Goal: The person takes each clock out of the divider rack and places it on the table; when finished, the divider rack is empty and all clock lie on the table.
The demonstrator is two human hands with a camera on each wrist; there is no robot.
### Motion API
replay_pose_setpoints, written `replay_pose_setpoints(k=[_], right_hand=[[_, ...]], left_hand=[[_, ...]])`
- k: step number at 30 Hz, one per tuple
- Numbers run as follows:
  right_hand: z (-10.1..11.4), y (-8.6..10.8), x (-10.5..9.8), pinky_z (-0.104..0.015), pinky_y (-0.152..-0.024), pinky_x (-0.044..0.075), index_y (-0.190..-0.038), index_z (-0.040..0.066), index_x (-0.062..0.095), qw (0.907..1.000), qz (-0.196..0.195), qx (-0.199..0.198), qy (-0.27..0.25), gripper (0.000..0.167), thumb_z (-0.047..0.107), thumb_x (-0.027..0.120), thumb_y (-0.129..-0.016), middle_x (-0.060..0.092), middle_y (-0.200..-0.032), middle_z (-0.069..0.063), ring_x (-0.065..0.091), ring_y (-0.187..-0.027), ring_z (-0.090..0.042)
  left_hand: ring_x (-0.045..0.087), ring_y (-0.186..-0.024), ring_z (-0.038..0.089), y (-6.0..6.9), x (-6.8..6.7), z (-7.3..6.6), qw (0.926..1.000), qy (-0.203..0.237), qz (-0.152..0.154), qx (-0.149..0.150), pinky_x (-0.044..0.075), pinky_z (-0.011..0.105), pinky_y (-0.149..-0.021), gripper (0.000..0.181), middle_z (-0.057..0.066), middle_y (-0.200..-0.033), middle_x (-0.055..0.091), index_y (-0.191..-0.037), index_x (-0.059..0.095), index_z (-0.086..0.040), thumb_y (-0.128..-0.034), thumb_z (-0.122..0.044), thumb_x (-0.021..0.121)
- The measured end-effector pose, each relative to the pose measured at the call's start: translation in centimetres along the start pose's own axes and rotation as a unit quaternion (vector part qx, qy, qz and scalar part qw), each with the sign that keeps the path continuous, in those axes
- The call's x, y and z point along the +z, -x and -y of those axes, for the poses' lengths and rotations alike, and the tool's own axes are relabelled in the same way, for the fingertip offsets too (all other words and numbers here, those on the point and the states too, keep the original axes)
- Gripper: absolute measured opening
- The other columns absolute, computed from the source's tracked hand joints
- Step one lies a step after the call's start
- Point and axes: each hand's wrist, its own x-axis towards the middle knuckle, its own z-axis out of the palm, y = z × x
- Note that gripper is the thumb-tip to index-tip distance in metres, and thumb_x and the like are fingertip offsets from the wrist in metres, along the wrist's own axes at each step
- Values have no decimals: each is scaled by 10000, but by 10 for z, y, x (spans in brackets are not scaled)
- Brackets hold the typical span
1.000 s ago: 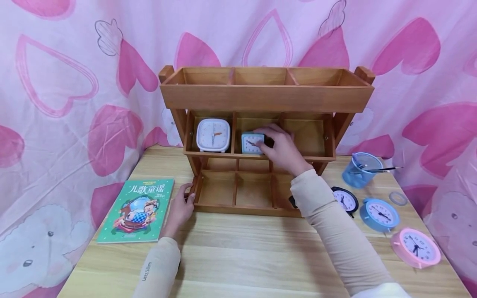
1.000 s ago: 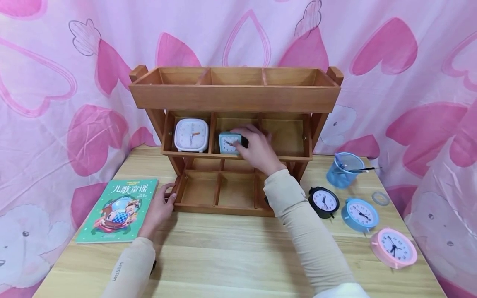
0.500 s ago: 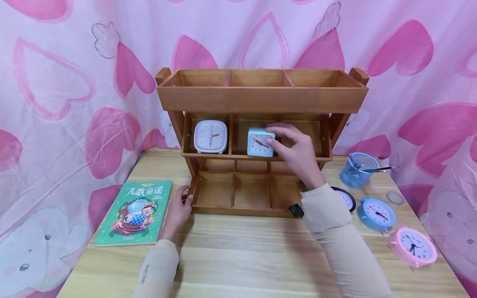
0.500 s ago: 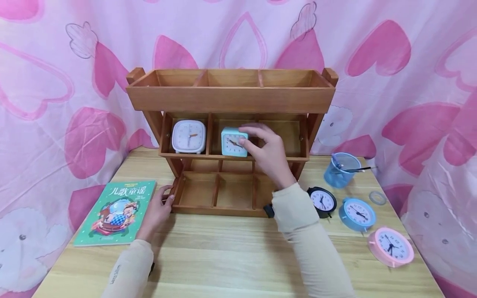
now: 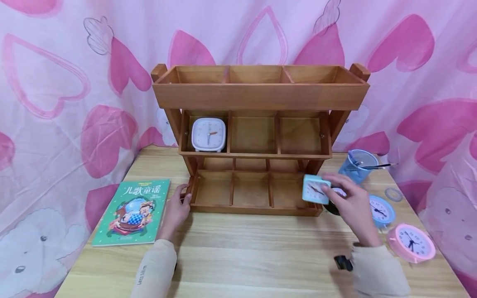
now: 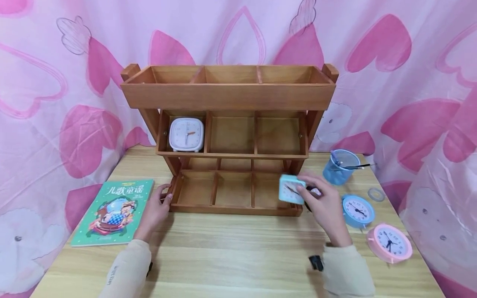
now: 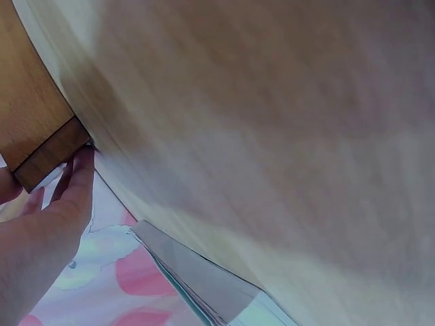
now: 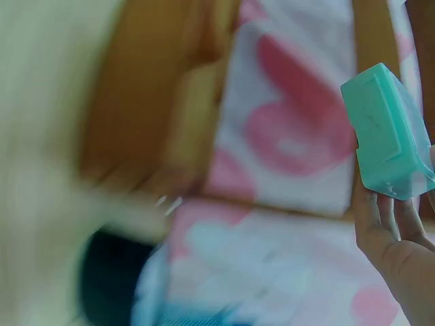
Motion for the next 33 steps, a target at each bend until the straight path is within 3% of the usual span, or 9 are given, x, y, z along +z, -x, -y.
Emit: replay_pose_setpoints(k=[3,7,10,14,16,20,27,29,33], right_hand=[[-27,19,-18,-48,-764,451,-1220,97,703,9988,-66,299,374,315,201,719,-923,644,-1187,153,556,-980,79],[-55,40,-39,-45,-742,443,-1233,69,686,9941,259,800,690,355,257,708,-933,582,-1116,267,539,-936,132],[-72,52,-50,-55,-733,444,-1242,47,674,9881,602,1104,882,389,284,703,-935,629,-1145,150,535,-915,161],[-91,61,-57,-141,-683,512,-1271,-1,640,9813,1019,1375,884,430,280,684,-948,677,-1170,-171,567,-874,133],[-98,63,-58,-194,-662,545,-1290,-19,619,9779,1193,1525,782,459,293,670,-957,664,-1178,-233,579,-864,115],[-108,65,-59,-217,-689,562,-1312,-31,595,9736,1443,1634,675,458,282,638,-979,606,-1264,-274,591,-878,94],[-116,63,-63,-163,-705,513,-1300,-16,604,9650,1713,1428,1383,442,301,615,-992,667,-1172,-235,559,-856,96],[-118,62,-63,-154,-701,506,-1298,-19,604,9612,1771,1452,1538,452,317,605,-996,675,-1166,-222,596,-882,32],[-119,59,-62,-130,-718,475,-1283,-14,617,9582,1777,1401,1753,419,302,581,-1010,675,-1194,-218,663,-1002,-221]], left_hand=[[510,-1273,420,0,0,-2,10000,1,51,-10,476,544,-1014,429,285,-1418,486,-1487,372,-113,-1061,-133,425],[479,-1305,421,0,-2,-3,9999,-22,138,-79,459,545,-1034,445,269,-1453,452,-1503,344,-113,-1066,-149,417],[479,-1307,421,-1,-2,-3,9999,-36,140,-62,458,545,-1036,444,269,-1455,453,-1501,347,-109,-1065,-151,418],[497,-1292,423,0,-1,-2,9999,-64,83,9,467,543,-1026,433,279,-1434,475,-1487,365,-101,-1061,-142,428],[501,-1286,427,0,0,-1,10000,-64,69,27,472,546,-1019,431,286,-1427,479,-1486,367,-97,-1060,-139,425],[494,-1293,427,0,0,-1,9999,-48,97,16,471,545,-1020,435,286,-1432,471,-1493,357,-96,-1064,-141,412],[539,-1242,433,4,1,-2,9996,-112,-51,266,491,550,-988,415,325,-1370,517,-1465,383,-53,-1054,-96,418],[551,-1226,429,4,2,-3,9994,-140,-80,319,497,549,-979,408,328,-1355,528,-1457,388,-49,-1053,-94,420],[565,-1205,425,4,2,-3,9990,-176,-171,379,501,549,-969,399,328,-1332,546,-1447,402,-53,-1051,-96,430]])
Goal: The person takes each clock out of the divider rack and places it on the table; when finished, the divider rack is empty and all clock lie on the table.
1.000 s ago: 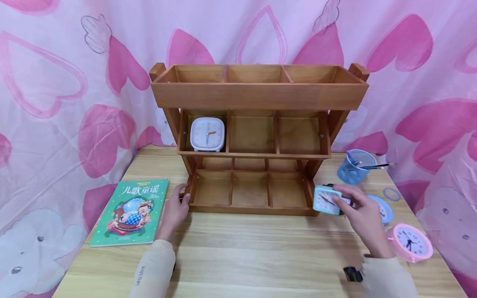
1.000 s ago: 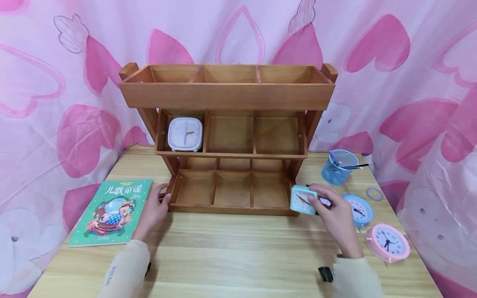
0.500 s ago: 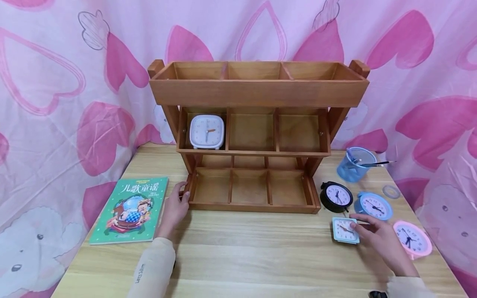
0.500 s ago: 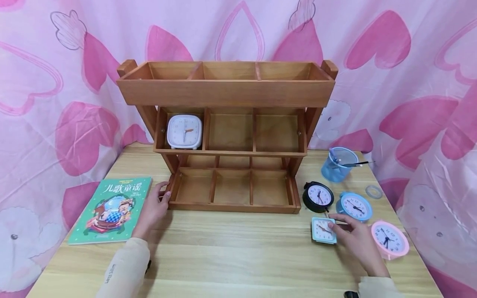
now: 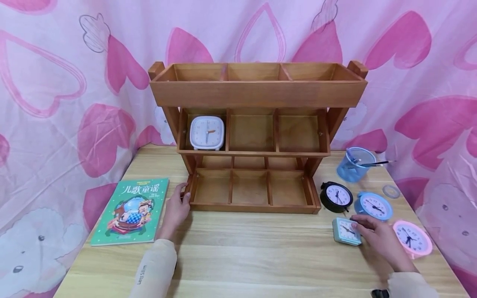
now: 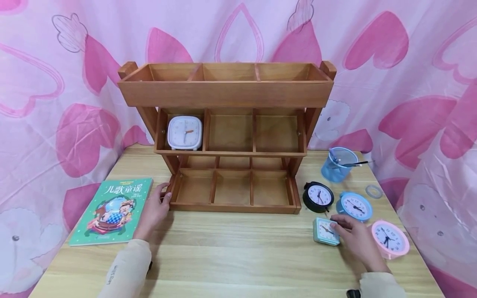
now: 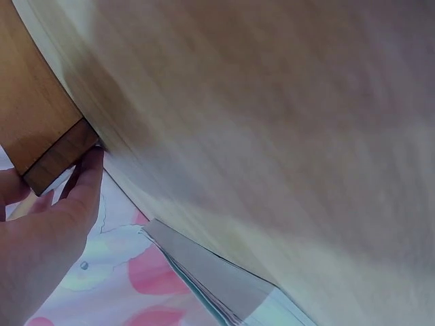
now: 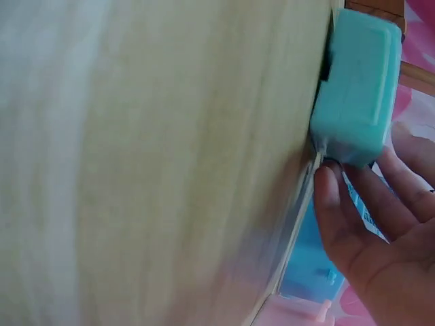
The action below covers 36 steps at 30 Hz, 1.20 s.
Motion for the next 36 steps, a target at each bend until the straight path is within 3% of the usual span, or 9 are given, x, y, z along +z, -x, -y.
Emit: replay_pose_setpoints(k=[3,6,9,12,18,21,24,27,36], right_hand=[[3,0,1,-117,-711,458,-1256,-15,631,9996,-214,-103,127,392,285,585,-1009,687,-1171,-214,663,-1009,-271],[16,3,-2,-72,-687,436,-1204,-12,662,9972,-654,-342,115,351,263,615,-993,711,-1099,-202,639,-904,-32],[48,4,-7,-16,-697,423,-1163,11,689,9900,-1159,-795,-122,278,208,645,-973,728,-1037,-184,539,-836,164],[94,1,-12,-8,-725,425,-1151,45,704,9781,-1516,-1392,-302,231,168,658,-961,740,-1007,-147,519,-844,210],[190,-29,-13,-51,-818,461,-1184,98,699,9475,-1561,-2680,-779,235,120,663,-952,728,-1082,-42,615,-937,50],[231,-58,-5,-165,-848,528,-1199,67,680,9280,-1356,-3303,-1065,259,104,675,-942,712,-1125,-69,660,-971,-117],[269,-89,4,-336,-899,554,-1240,30,639,9195,-1042,-3571,-1269,310,127,670,-948,670,-1205,-124,655,-1053,-244],[304,-114,14,-433,-994,497,-1316,37,587,9245,-719,-3567,-1135,393,190,657,-961,613,-1315,-133,600,-1177,-307],[377,-153,41,-363,-1149,355,-1506,95,364,9411,12,-3381,-61,667,308,664,-950,397,-1533,-92,422,-1375,-220]], left_hand=[[586,-1185,427,1,1,1,9998,-14,-126,131,509,547,-950,392,330,-1299,574,-1433,426,-45,-1045,-90,450],[603,-1165,425,1,2,2,9995,-51,-189,267,517,541,-931,388,331,-1270,594,-1425,440,-37,-1041,-89,459],[604,-1163,419,1,2,2,9994,-40,-179,286,518,535,-930,390,327,-1272,595,-1427,438,-39,-1043,-98,458],[600,-1164,420,1,0,3,9995,-38,-154,267,517,538,-930,394,329,-1282,586,-1433,428,-38,-1045,-101,452],[596,-1169,433,1,-1,5,9995,-28,-182,263,517,546,-928,390,338,-1274,586,-1427,434,-31,-1042,-87,459],[587,-1188,435,0,-1,5,9996,12,-162,225,512,546,-941,388,337,-1286,580,-1427,434,-38,-1043,-88,458],[589,-1183,439,0,0,5,9996,26,-158,220,510,548,-941,388,341,-1281,581,-1427,437,-42,-1042,-82,456],[584,-1190,434,-1,0,5,9998,36,-133,131,504,545,-953,390,337,-1292,576,-1433,434,-60,-1045,-92,451],[555,-1237,417,-3,0,4,9999,106,-78,-65,488,540,-987,395,308,-1348,550,-1445,424,-85,-1051,-111,445]])
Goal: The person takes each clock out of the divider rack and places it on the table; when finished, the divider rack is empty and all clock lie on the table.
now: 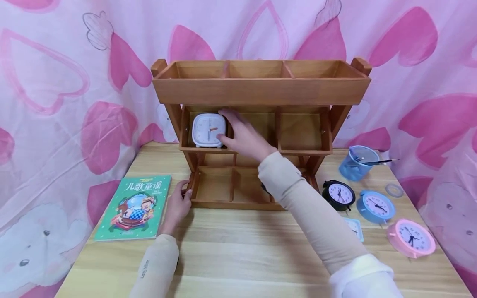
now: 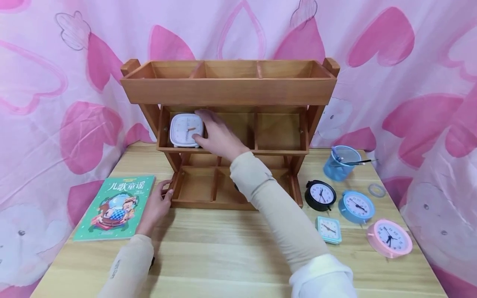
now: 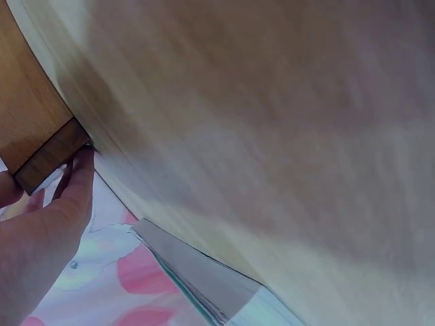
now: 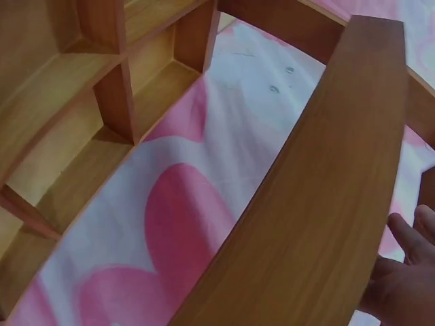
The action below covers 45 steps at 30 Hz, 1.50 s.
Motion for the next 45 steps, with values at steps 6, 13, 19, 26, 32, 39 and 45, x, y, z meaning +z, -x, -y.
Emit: replay_pose_setpoints(k=[6,13,19,26,32,39,45], right_hand=[[10,-20,7,-542,-1153,299,-1565,173,232,9930,480,725,804,826,471,650,-917,291,-1595,-64,340,-1419,-323],[18,-26,8,-614,-1102,294,-1543,125,228,9816,700,1085,1410,883,547,634,-883,296,-1574,-67,334,-1373,-389],[17,-24,8,-615,-1059,313,-1486,170,276,9870,529,964,1177,827,513,686,-854,371,-1495,-57,383,-1282,-355],[11,-19,8,-587,-1004,346,-1434,283,344,9963,248,665,485,629,457,651,-914,463,-1348,-41,434,-1169,-318],[7,-15,12,-575,-1004,293,-1395,318,469,9976,-401,561,-46,491,429,639,-948,506,-1380,-7,371,-1253,-314],[5,-12,19,-450,-1051,313,-1326,203,604,9917,-1138,101,-596,452,324,729,-908,595,-1331,-51,432,-1200,-264],[7,-9,19,-300,-849,532,-1308,100,625,9784,-1267,-224,-1619,443,190,753,-893,599,-1213,-106,582,-995,-195]], left_hand=[[564,-1224,409,-1,3,-2,10000,81,7,-11,495,535,-979,390,298,-1336,562,-1435,433,-81,-1047,-109,456],[577,-1203,414,-1,3,-4,9999,57,-57,63,506,535,-961,384,309,-1311,575,-1427,436,-64,-1045,-98,455],[578,-1205,407,-2,5,-5,10000,19,-33,50,504,527,-958,386,313,-1305,578,-1429,429,-58,-1045,-98,453],[581,-1204,410,-1,5,-5,9999,-1,-87,120,510,533,-949,376,311,-1307,577,-1416,436,-47,-1042,-79,453],[596,-1168,415,1,5,-5,9997,11,-145,207,510,536,-939,373,328,-1275,587,-1406,434,-25,-1035,-55,452],[591,-1152,406,0,5,-4,9998,-5,-126,119,509,532,-936,375,320,-1283,578,-1412,420,-26,-1038,-54,436],[575,-1175,408,-1,5,-2,10000,-23,-82,47,503,533,-953,377,317,-1311,559,-1420,408,-37,-1045,-66,427]])
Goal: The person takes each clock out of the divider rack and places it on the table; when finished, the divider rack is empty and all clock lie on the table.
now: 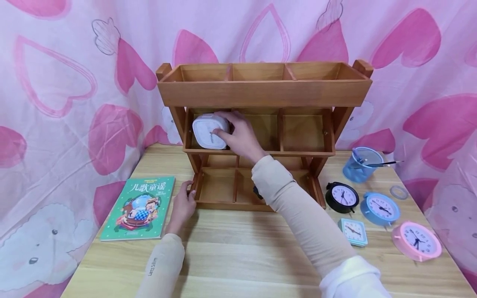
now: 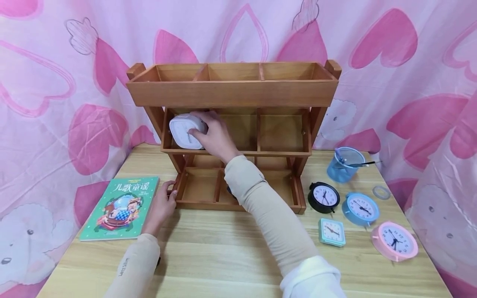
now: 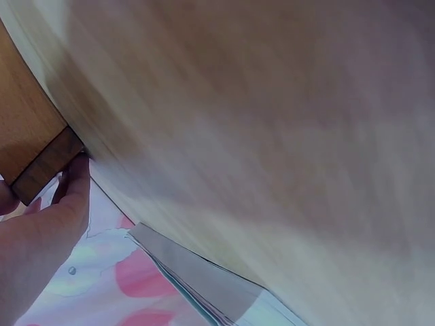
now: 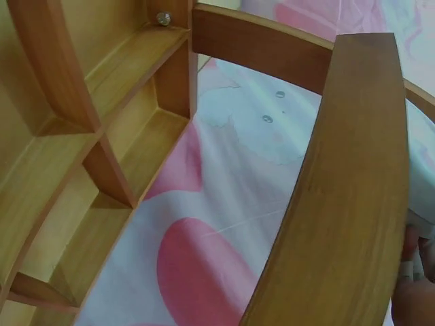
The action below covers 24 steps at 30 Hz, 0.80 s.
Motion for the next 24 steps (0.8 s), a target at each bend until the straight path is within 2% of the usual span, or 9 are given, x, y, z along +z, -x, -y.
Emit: replay_pose_setpoints(k=[3,8,15,18,21,24], right_hand=[[4,5,-3,-289,-778,542,-1308,108,628,9989,-198,75,-413,436,196,748,-898,625,-1182,-98,597,-938,-184],[11,21,-18,-309,-776,565,-1316,91,617,9934,-463,105,-1045,443,200,740,-905,658,-1174,-81,617,-971,-169],[5,76,-56,-294,-778,545,-1304,73,629,9906,-538,141,-1252,406,103,721,-909,660,-1152,-106,617,-954,-177],[-4,108,-79,-244,-771,551,-1314,92,630,9899,-567,494,-1201,391,114,697,-929,661,-1164,-103,621,-970,-186],[-15,146,-105,-197,-778,550,-1350,122,606,9887,-526,1141,-818,402,200,666,-960,643,-1202,-55,599,-1005,-173],[-30,187,-130,-171,-760,539,-1376,128,584,9826,-508,1749,-354,416,243,638,-979,631,-1203,11,582,-992,-141]], left_hand=[[572,-1177,405,1,1,2,9999,-8,61,-88,503,529,-955,379,314,-1311,561,-1428,403,-51,-1051,-80,418],[565,-1200,401,0,3,3,9998,38,129,-114,501,529,-962,385,307,-1339,546,-1438,392,-54,-1055,-92,411],[569,-1190,402,-1,3,3,9999,8,147,-84,500,532,-967,390,307,-1333,548,-1440,385,-52,-1053,-93,415],[567,-1185,412,0,1,1,9999,-31,156,-2,496,539,-972,391,315,-1328,546,-1439,383,-42,-1052,-86,414],[565,-1189,419,1,-1,-1,9999,-77,143,48,493,543,-979,390,320,-1328,545,-1435,384,-36,-1049,-81,420],[565,-1185,427,2,-4,-2,9998,-136,133,96,492,552,-974,391,329,-1325,541,-1435,378,-26,-1049,-73,418]])
